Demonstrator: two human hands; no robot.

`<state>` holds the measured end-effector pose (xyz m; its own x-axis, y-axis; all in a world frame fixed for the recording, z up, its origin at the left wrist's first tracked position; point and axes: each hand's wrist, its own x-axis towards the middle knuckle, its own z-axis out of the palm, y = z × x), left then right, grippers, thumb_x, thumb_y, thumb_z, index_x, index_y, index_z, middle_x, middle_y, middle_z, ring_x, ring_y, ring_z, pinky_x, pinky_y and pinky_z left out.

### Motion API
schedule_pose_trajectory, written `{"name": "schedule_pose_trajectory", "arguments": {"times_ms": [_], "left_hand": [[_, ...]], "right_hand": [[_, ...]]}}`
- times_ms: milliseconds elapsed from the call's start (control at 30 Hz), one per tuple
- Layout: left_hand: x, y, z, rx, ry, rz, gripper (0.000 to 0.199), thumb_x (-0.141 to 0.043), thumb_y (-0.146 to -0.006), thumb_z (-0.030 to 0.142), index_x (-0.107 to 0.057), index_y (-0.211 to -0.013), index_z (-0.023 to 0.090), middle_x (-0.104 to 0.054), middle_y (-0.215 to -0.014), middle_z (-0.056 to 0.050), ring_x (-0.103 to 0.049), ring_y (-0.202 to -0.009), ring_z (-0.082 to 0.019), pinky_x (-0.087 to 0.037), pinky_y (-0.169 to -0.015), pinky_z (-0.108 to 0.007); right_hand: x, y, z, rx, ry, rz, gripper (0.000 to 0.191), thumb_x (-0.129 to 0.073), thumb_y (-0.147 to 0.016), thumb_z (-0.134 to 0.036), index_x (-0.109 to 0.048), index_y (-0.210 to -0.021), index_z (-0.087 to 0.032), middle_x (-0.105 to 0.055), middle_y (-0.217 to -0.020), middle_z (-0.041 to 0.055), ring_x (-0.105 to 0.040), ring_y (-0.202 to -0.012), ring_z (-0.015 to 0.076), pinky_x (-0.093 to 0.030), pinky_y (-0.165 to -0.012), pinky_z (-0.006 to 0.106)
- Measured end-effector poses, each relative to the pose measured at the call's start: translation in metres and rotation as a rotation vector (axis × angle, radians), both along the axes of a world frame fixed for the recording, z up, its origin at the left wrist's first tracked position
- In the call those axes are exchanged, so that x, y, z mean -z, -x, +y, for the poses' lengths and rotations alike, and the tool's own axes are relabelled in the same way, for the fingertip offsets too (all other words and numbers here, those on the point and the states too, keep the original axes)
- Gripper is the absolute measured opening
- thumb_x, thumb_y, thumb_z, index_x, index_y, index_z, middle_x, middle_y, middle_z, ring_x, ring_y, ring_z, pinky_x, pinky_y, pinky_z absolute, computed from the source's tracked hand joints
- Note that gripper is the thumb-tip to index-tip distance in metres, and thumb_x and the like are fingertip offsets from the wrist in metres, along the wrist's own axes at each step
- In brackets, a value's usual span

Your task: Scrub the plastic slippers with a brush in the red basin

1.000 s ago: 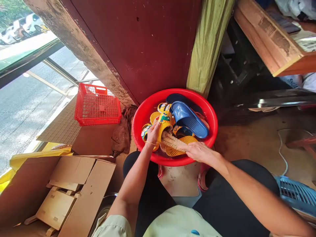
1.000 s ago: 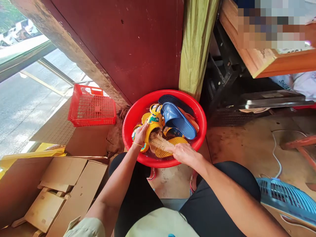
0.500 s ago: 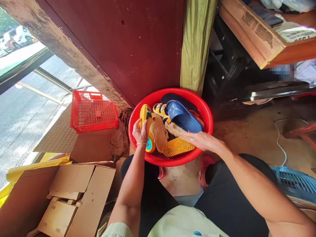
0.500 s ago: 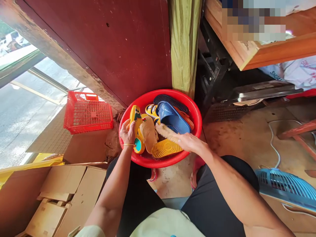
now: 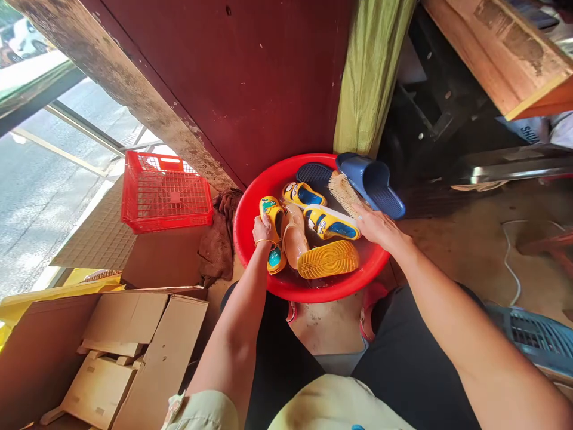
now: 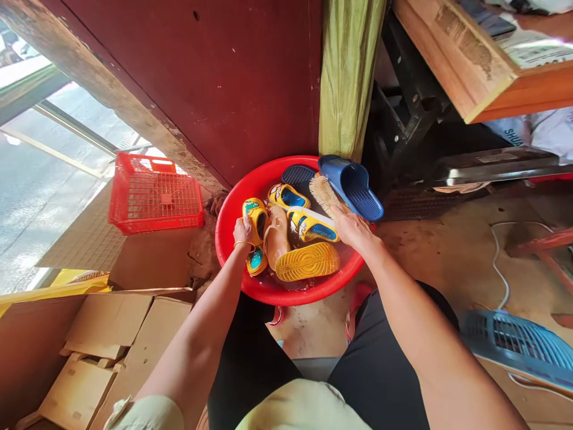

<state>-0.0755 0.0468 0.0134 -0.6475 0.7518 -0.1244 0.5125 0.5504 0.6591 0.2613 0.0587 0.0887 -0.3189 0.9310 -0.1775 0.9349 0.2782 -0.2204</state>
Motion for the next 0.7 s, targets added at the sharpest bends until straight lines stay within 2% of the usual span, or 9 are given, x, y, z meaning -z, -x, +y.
{"name": "schedule_pose_trajectory", "arguments": {"times_ms": [100, 167, 233, 300, 367, 433, 567, 700], "left_hand": [[0.002, 0.002, -0.002, -0.057, 0.104, 0.018, 0.057, -0.027, -0.1, 0.053, -0.061, -0.123, 0.013, -0.068, -0.119, -0.027, -0.064, -0.115, -0.042, -0.047, -0.092, -0.053], [0.003, 0.004, -0.005, -0.072, 0.131, 0.046, 0.054, -0.029, -0.101, 0.047, -0.057, -0.131, 0.012, -0.067, -0.121, -0.028, -0.064, -0.115, -0.042, -0.047, -0.092, -0.053], [0.006, 0.005, -0.008, -0.057, 0.118, 0.108, 0.051, -0.036, -0.099, 0.037, -0.048, -0.144, 0.015, -0.064, -0.126, -0.026, -0.063, -0.116, -0.04, -0.047, -0.092, -0.052], [0.009, 0.004, -0.011, -0.016, 0.1, 0.188, 0.056, -0.042, -0.096, 0.027, -0.041, -0.151, 0.021, -0.061, -0.132, -0.023, -0.061, -0.119, -0.037, -0.048, -0.093, -0.05], [0.011, 0.004, -0.011, 0.039, 0.097, 0.26, 0.06, -0.045, -0.092, 0.02, -0.042, -0.152, 0.025, -0.058, -0.135, -0.021, -0.058, -0.123, -0.036, -0.047, -0.095, -0.048], [0.012, 0.004, -0.011, 0.067, 0.117, 0.288, 0.061, -0.046, -0.09, 0.017, -0.046, -0.15, 0.028, -0.058, -0.135, -0.02, -0.056, -0.125, -0.036, -0.048, -0.095, -0.048], [0.01, 0.007, -0.007, 0.036, 0.153, 0.202, 0.055, -0.046, -0.092, 0.024, -0.051, -0.146, 0.029, -0.062, -0.127, -0.019, -0.06, -0.117, -0.035, -0.049, -0.092, -0.047], [-0.002, -0.002, -0.006, -0.01, 0.023, 0.149, 0.049, -0.044, -0.093, 0.026, -0.057, -0.141, 0.023, -0.065, -0.125, -0.017, -0.059, -0.118, -0.032, -0.047, -0.099, -0.045]], "right_hand": [[-0.012, 0.007, -0.001, -0.082, -0.018, 0.033, 0.057, -0.044, -0.098, -0.029, -0.042, -0.154, -0.027, -0.067, -0.134, 0.0102, -0.066, -0.112, 0.0273, -0.049, -0.096, 0.036], [-0.023, 0.006, -0.003, -0.112, -0.062, 0.081, 0.057, -0.045, -0.098, -0.033, -0.04, -0.155, -0.03, -0.069, -0.132, 0.0071, -0.067, -0.11, 0.0264, -0.05, -0.093, 0.035], [-0.033, -0.001, -0.004, -0.051, -0.148, 0.134, 0.064, -0.044, -0.098, -0.038, -0.031, -0.159, -0.027, -0.07, -0.129, 0.0086, -0.068, -0.108, 0.0279, -0.052, -0.09, 0.035], [-0.037, -0.012, -0.001, 0.092, -0.231, 0.14, 0.071, -0.041, -0.098, -0.04, -0.02, -0.162, -0.018, -0.071, -0.124, 0.0143, -0.069, -0.105, 0.0319, -0.053, -0.088, 0.039], [-0.034, -0.023, 0.002, 0.226, -0.25, 0.105, 0.073, -0.038, -0.098, -0.041, -0.018, -0.162, -0.011, -0.072, -0.118, 0.0196, -0.07, -0.1, 0.0352, -0.053, -0.085, 0.042], [-0.027, -0.028, 0.004, 0.279, -0.206, 0.085, 0.071, -0.035, -0.099, -0.041, -0.022, -0.161, -0.009, -0.073, -0.114, 0.0222, -0.071, -0.096, 0.0362, -0.054, -0.083, 0.043], [-0.015, -0.022, 0.001, 0.239, -0.126, 0.116, 0.067, -0.03, -0.1, -0.037, -0.022, -0.161, -0.01, -0.074, -0.11, 0.0214, -0.071, -0.097, 0.0349, -0.054, -0.082, 0.042], [-0.021, -0.015, -0.007, 0.229, -0.12, 0.141, 0.068, -0.034, -0.099, -0.038, -0.022, -0.161, -0.012, -0.073, -0.116, 0.0203, -0.071, -0.102, 0.0346, -0.054, -0.084, 0.042]]}}
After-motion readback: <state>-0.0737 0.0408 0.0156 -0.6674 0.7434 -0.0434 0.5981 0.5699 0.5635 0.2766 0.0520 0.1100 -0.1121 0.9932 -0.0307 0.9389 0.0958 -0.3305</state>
